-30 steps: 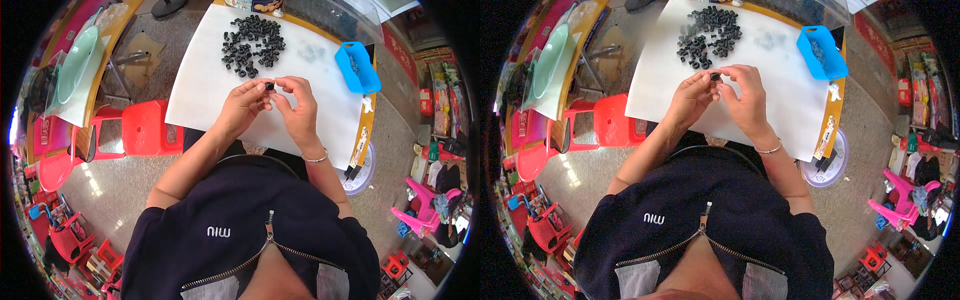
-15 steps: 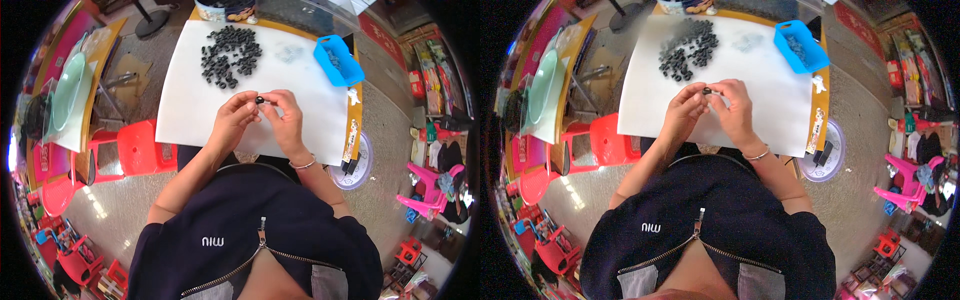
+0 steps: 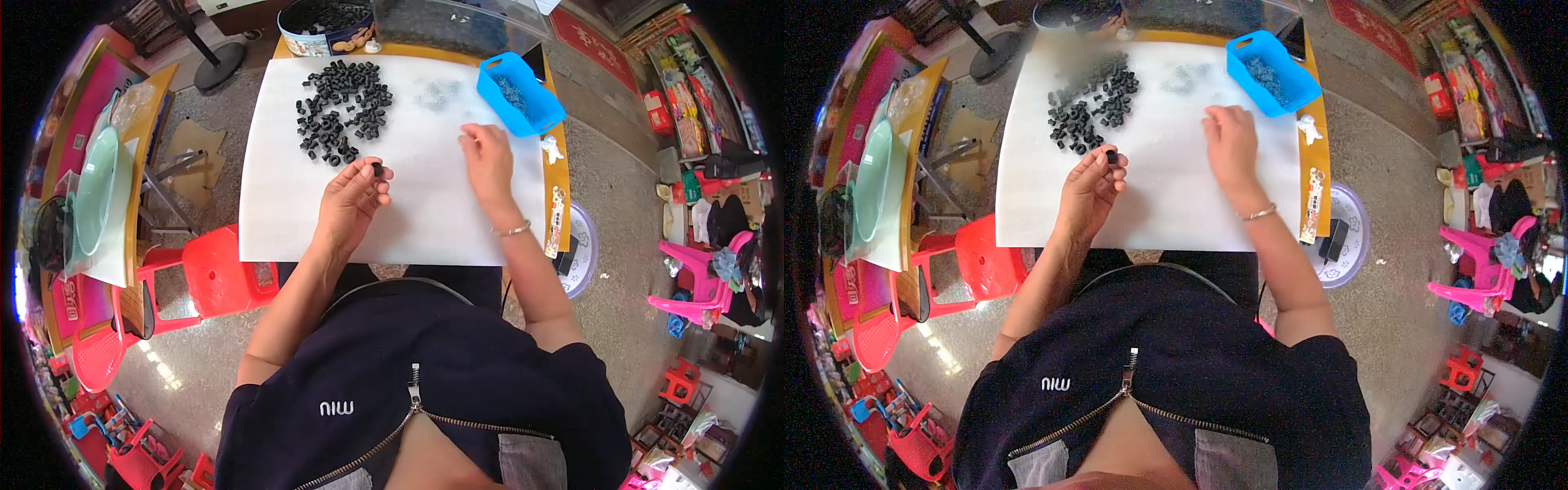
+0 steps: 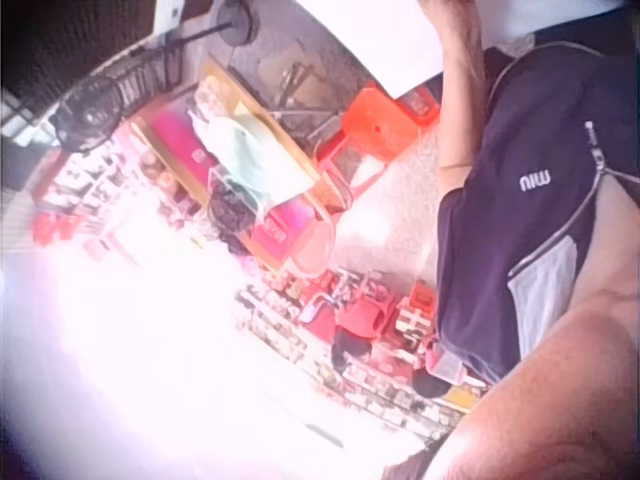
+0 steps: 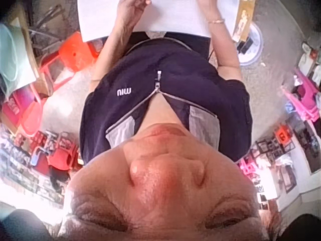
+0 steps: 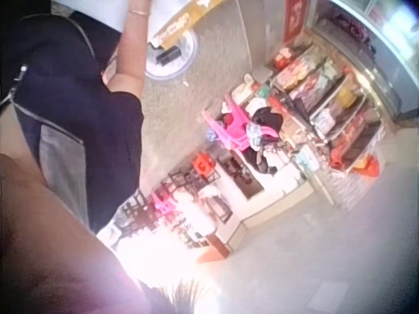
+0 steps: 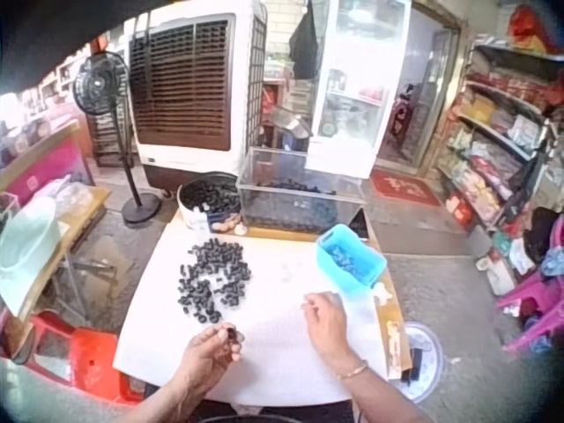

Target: Assembling small black plastic/rubber components on a work mat.

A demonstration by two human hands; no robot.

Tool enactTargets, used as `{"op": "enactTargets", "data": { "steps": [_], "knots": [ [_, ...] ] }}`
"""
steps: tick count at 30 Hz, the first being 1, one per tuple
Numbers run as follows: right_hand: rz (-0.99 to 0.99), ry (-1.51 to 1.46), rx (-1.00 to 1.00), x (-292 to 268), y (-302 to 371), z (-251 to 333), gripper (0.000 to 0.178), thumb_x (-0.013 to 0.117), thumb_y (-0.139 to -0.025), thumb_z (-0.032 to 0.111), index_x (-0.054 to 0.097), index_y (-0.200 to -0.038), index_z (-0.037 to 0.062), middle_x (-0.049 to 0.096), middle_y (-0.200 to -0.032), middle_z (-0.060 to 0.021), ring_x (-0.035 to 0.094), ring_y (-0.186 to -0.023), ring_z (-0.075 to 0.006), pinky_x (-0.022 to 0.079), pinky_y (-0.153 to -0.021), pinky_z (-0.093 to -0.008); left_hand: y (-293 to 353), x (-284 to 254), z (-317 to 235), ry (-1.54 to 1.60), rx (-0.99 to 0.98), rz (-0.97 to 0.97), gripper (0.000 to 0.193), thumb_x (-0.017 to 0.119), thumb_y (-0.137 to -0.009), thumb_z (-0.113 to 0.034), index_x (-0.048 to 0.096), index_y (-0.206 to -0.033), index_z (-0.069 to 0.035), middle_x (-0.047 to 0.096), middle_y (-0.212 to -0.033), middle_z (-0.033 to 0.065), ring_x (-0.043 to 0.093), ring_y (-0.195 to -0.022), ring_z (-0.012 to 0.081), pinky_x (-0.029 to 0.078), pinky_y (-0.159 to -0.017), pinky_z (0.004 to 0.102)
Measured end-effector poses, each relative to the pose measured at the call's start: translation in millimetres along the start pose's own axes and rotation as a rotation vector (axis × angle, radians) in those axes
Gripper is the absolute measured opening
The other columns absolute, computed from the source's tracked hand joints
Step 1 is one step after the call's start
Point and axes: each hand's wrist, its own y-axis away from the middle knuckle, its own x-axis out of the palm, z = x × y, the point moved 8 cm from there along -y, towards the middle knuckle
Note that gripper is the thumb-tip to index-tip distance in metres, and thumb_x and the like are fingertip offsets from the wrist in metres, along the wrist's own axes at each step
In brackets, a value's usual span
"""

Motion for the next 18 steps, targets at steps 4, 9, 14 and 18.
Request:
{"op": "enactTargets", "data": {
  "steps": [4,9,14,18],
  "knots": [
    [-0.08,0.116,-0.019,4,-24,-29,0.016,0.062,-0.08,0.009,0.064,-0.094,0.0025,0.059,-0.087,-0.0138,0.055,-0.086,-0.0312,0.045,-0.076,-0.0398,-10,5,7,0.005,-0.044,0.057,0.02,0.054,-0.093,-0.014,0.056,-0.107,0.0,0.062,-0.092,0.0101,0.058,-0.074,0.0128,0.052,-0.065,0.0253],
    [-0.033,0.227,-0.052,18,-35,-26,0.014,0.062,-0.079,0.009,0.064,-0.092,0.0026,0.059,-0.088,-0.0135,0.056,-0.089,-0.0313,0.045,-0.076,-0.0405,-11,1,15,0.025,-0.059,0.116,0.019,0.054,-0.093,-0.013,0.055,-0.106,0.0,0.061,-0.091,0.0097,0.057,-0.074,0.0127,0.051,-0.065,0.0251],
    [-0.041,-0.095,0.169,17,-32,-51,0.013,0.065,-0.078,0.01,0.065,-0.089,0.0026,0.062,-0.085,-0.0099,0.059,-0.077,-0.0219,0.047,-0.071,-0.0333,-9,3,15,0.028,-0.077,0.145,0.02,0.054,-0.092,-0.014,0.055,-0.106,0.0,0.06,-0.092,0.0096,0.057,-0.074,0.0124,0.05,-0.064,0.0248],
    [0.151,-0.456,0.328,23,-19,-27,0.015,0.065,-0.08,0.008,0.065,-0.093,0.0019,0.065,-0.084,-0.0051,0.058,-0.072,-0.0111,0.047,-0.067,-0.0249,-8,-2,18,0.001,-0.095,0.116,0.022,0.054,-0.092,-0.014,0.055,-0.109,0.001,0.06,-0.093,0.0093,0.057,-0.07,0.0116,0.049,-0.065,0.024]
  ]
}}
